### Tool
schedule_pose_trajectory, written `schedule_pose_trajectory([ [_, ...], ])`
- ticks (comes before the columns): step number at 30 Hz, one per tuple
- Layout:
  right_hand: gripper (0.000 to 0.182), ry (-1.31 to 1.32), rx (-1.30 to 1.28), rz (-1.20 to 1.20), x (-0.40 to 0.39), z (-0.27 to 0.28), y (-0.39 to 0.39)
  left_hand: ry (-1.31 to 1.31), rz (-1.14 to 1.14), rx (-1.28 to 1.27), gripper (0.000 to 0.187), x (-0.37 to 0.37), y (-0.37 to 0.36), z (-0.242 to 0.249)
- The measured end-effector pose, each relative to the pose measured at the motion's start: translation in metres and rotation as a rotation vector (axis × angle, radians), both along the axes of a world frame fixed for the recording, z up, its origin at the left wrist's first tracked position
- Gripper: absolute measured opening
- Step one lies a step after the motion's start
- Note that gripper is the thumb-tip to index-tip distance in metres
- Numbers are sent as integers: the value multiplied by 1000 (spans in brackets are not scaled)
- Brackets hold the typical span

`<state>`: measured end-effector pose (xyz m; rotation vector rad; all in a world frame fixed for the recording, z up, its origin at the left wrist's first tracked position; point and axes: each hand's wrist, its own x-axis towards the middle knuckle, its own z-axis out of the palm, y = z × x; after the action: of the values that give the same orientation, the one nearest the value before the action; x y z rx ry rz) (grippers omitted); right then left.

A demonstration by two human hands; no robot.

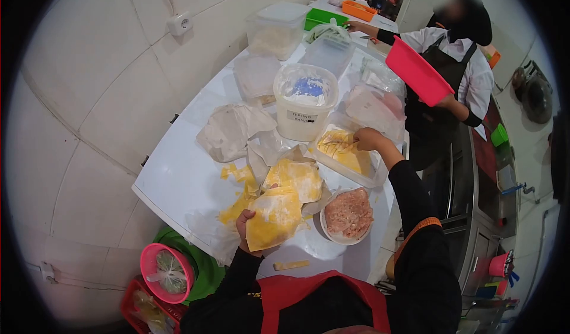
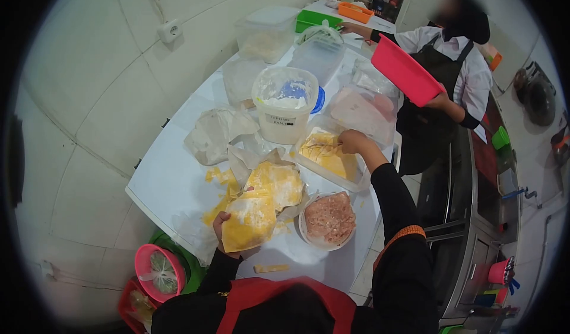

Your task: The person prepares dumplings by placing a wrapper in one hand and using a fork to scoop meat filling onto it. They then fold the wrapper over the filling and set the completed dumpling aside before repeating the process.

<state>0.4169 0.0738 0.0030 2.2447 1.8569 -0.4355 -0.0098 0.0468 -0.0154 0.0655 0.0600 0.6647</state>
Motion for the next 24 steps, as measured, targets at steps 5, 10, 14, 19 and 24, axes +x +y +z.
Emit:
schedule_pose_trajectory([
  [5, 23, -28, 212, -8, -9, -3, -6, -15, -25, 3, 76, 9, -3, 15],
  [10, 24, -108, 470, -93, -14, 19, -49, -65, -68, -89, 66, -8, -4, -34],
  [14, 23, 235, 647, -261, -75, 73, -135, 74, -249, -129, 62, -11, -9, -25],
  [19, 38, 451, 282, -451, -180, 92, -251, 204, -372, -46, 61, -3, -16, -34],
  [24, 37, 329, 389, -583, -241, 46, -284, 252, -526, -40, 58, 12, -20, -43],
])
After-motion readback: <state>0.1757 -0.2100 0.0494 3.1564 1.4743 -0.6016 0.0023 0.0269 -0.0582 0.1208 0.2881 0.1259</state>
